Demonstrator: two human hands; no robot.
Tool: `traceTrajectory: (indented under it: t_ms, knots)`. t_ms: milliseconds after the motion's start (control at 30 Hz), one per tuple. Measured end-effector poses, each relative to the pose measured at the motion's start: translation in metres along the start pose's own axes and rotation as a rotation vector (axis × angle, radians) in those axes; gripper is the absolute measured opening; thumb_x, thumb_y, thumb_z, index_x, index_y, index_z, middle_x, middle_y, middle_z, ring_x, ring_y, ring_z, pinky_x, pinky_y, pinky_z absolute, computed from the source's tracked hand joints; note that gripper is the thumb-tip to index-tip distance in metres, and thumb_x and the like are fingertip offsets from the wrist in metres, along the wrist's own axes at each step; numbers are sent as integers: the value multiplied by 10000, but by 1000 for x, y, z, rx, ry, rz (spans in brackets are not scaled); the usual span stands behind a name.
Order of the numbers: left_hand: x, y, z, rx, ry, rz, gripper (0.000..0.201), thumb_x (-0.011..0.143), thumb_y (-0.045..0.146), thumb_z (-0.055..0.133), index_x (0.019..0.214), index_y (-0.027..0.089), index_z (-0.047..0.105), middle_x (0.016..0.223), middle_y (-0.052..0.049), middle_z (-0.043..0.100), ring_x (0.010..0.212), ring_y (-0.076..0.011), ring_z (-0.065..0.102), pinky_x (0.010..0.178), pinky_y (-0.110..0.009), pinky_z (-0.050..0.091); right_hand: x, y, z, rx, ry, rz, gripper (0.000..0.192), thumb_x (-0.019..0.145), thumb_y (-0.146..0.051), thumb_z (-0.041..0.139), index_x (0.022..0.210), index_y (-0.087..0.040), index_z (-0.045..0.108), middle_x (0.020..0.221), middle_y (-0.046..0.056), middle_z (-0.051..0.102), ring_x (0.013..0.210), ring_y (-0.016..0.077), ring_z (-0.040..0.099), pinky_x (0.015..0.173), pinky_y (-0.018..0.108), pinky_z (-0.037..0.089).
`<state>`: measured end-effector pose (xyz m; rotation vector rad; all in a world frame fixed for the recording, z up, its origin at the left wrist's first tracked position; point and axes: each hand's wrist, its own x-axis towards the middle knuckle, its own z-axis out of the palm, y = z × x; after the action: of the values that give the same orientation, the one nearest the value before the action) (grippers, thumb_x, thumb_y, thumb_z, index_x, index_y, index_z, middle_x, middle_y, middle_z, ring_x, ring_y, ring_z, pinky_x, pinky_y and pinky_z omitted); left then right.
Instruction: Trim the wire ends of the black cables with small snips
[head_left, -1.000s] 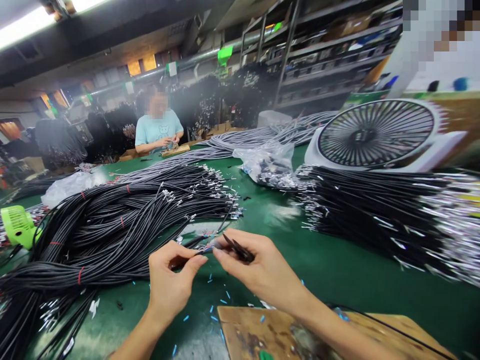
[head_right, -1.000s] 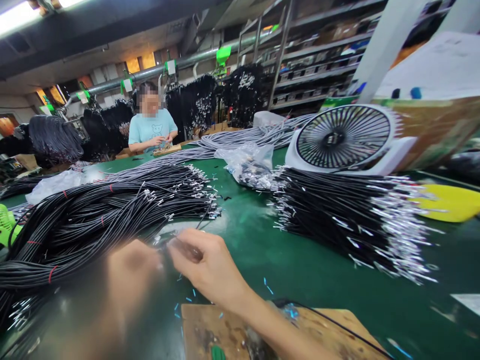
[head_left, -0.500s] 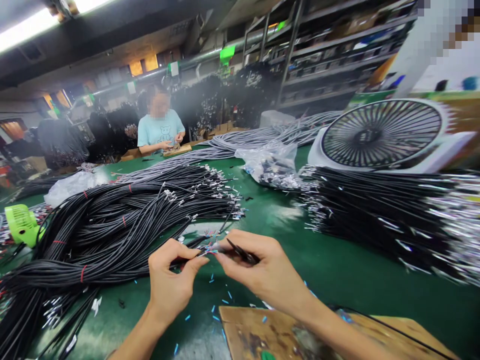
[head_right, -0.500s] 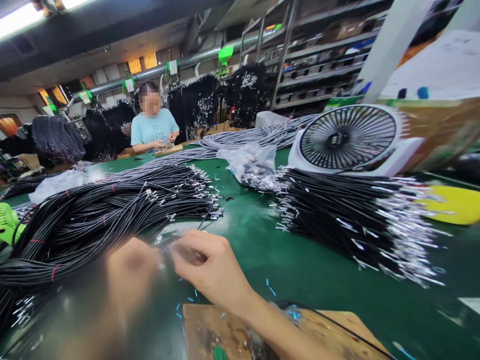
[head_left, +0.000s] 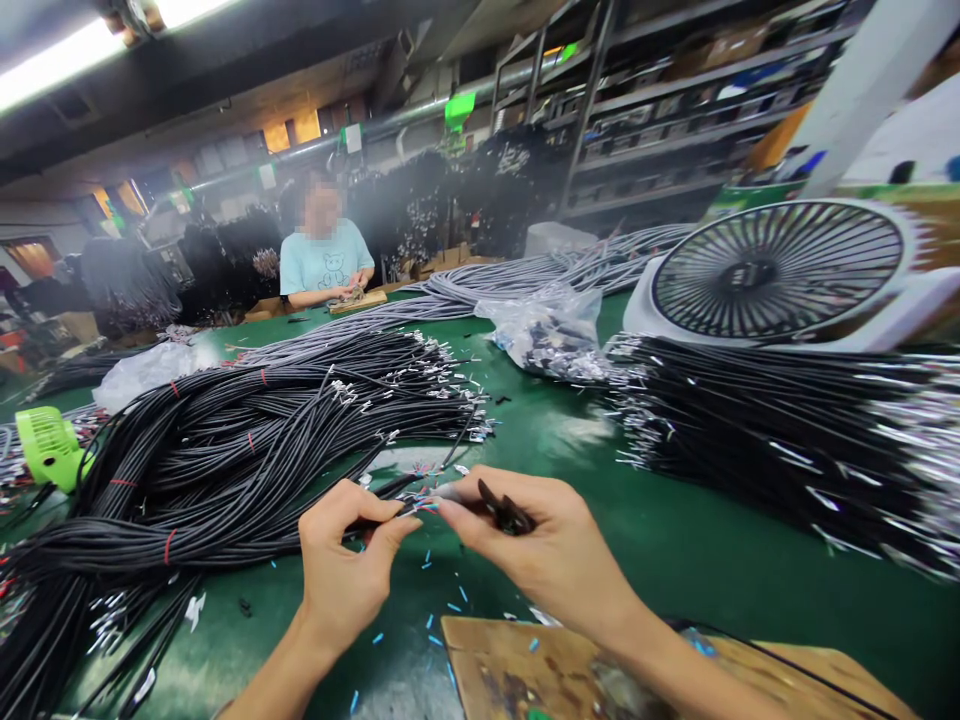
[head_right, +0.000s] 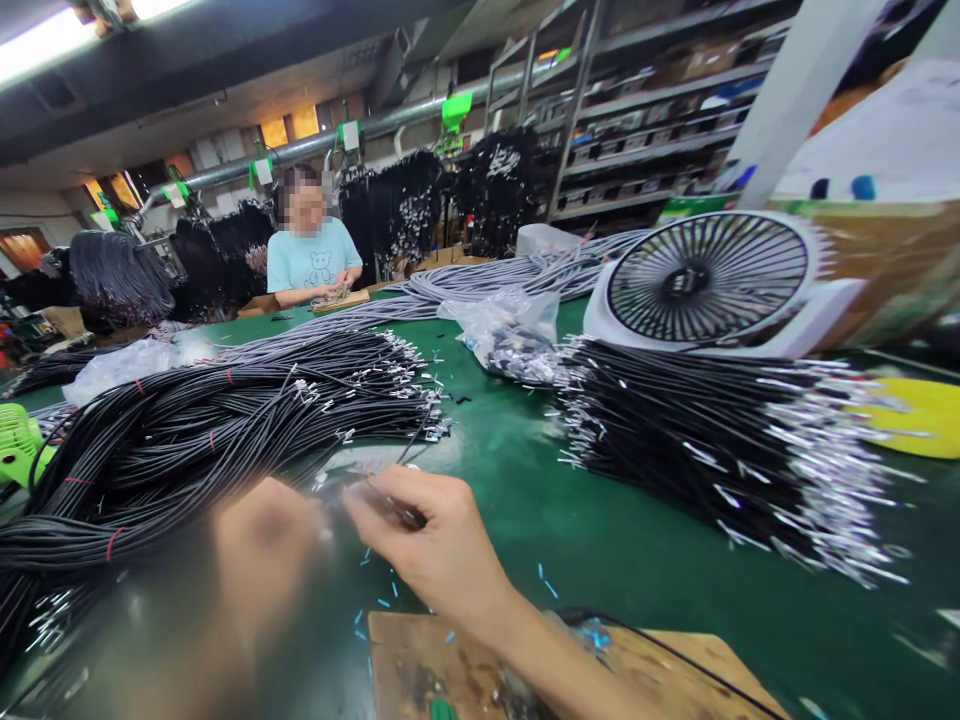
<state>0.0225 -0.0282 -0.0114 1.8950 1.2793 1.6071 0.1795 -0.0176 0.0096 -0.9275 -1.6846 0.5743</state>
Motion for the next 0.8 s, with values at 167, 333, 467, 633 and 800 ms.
traceTrajectory:
  t_ms: [167, 333, 467, 633, 800]
  knots:
    - [1, -1, 0, 24, 12, 96, 121, 739, 218, 665, 631, 174, 636, 570, 21, 593, 496, -93, 518, 446, -186, 398, 0, -1, 1, 27, -69, -2, 319, 761, -227, 504, 452, -184, 437, 441, -47, 332, 436, 91, 292, 399, 227, 238]
    - [0, -1, 0, 36, 12, 118, 109, 745, 204, 661, 642, 178, 636, 577, 25, 590, 495, -87, 510, 443, -181, 389, 0, -4, 0, 12, 33, -7, 224, 743, -206, 530, 522, -173, 548, 468, -35, 408, 430, 87, 334, 382, 214, 276]
    - [0, -2, 0, 47, 27, 121, 129, 739, 221, 666, 624, 172, 632, 561, 21, 581, 486, -93, 509, 428, -188, 387, 0, -4, -2, 3, 142, -86, 106, 736, -180, 561, 678, -173, 649, 545, -6, 558, 431, 92, 442, 377, 197, 353]
    - [1, -3, 0, 26, 28, 132, 122, 746, 217, 661, 638, 169, 627, 566, 23, 580, 479, -89, 503, 412, -182, 380, -3, 2, -1, -9, 116, -262, 125, 725, -91, 567, 723, -173, 663, 668, 25, 650, 535, 116, 583, 454, 195, 462]
    - [1, -3, 0, 38, 32, 154, 124, 744, 213, 660, 632, 172, 624, 561, 27, 578, 480, -89, 499, 422, -187, 375, -4, 5, 0, -51, 109, -295, 162, 733, -66, 552, 769, -170, 671, 704, 36, 660, 585, 127, 611, 496, 201, 487]
